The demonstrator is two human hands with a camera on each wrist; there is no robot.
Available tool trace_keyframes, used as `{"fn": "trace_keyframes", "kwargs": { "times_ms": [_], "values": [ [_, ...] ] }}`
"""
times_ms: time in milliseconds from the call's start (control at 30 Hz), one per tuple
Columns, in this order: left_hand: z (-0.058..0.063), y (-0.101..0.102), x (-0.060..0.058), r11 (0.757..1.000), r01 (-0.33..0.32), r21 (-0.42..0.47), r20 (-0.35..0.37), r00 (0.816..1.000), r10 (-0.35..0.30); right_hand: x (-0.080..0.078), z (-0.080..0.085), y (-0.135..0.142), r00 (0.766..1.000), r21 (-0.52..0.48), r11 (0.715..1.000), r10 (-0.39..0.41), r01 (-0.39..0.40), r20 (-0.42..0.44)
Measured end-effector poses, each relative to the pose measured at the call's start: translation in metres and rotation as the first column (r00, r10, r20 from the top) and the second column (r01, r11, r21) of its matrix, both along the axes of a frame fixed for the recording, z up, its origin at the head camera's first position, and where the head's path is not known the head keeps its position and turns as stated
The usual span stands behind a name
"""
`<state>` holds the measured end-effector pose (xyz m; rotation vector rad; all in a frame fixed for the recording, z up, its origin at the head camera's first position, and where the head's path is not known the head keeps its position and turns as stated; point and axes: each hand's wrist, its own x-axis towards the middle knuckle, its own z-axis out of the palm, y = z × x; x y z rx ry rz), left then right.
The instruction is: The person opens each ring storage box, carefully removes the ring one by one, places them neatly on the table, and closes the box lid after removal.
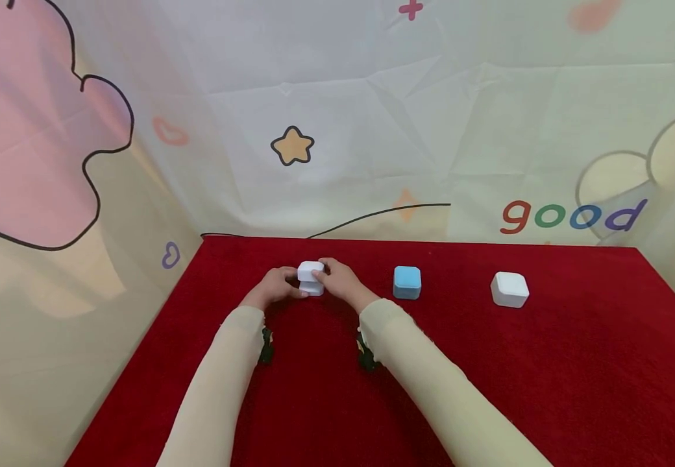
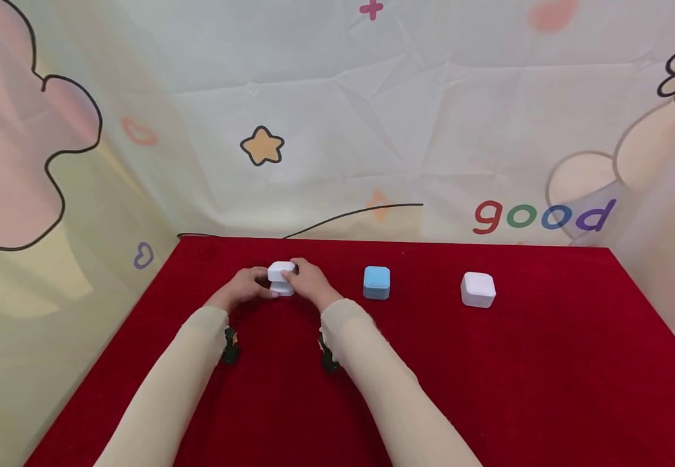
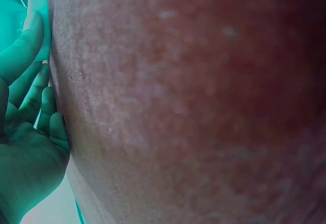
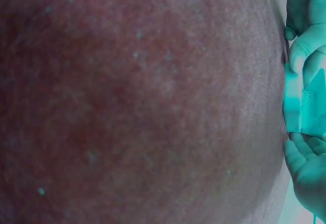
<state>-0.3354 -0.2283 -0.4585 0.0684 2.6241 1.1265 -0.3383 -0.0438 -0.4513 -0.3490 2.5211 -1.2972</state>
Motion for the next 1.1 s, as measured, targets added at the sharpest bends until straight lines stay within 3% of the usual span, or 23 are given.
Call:
{"fn": "trace_keyframes", "kwargs": {
  "times_ms": [1100],
  "values": [
    [-0.0036, 0.0001, -0.0020, 1.000, -0.005, -0.007, 0.001, 1.000, 0.005, 0.0024, 0.0076, -0.0052, 1.000, 0.007, 1.000, -0.023, 0.022, 0.022]
  ]
}}
